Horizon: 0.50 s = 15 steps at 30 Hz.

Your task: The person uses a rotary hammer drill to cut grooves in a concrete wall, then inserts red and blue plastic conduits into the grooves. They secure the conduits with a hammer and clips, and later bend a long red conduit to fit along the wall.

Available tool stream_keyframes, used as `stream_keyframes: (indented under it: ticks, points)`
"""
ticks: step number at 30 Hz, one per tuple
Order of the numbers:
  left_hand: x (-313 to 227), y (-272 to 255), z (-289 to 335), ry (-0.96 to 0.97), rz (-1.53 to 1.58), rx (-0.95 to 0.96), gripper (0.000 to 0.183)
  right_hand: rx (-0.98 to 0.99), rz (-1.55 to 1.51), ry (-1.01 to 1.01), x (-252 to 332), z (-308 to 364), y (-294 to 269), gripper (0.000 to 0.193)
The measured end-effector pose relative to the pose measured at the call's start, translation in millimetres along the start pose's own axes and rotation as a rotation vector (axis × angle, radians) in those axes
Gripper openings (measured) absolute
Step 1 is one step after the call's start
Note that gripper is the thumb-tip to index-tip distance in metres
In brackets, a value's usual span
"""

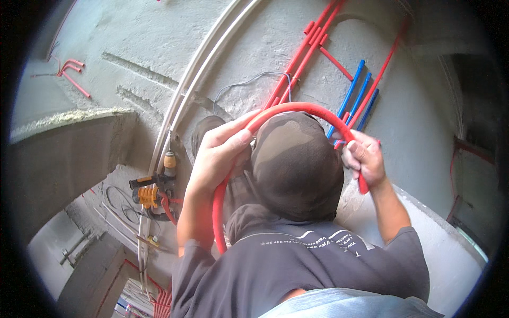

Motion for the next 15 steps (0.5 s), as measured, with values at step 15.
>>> stream_keyframes:
  ticks: [15]
  points:
    - [-18,2,-47,-0.040,-0.131,0.048,0.042,-0.284,0.003,-0.119,-31,39,10,0.064]
Point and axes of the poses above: each hand's wrist, its own z-axis away from the middle knuckle, its own y-axis out of the palm, x = y × z, the point moved 4 cm from there along -z, towards the middle knuckle, and after that the axes turned 4 degrees about -z, right-handed, at the moved point
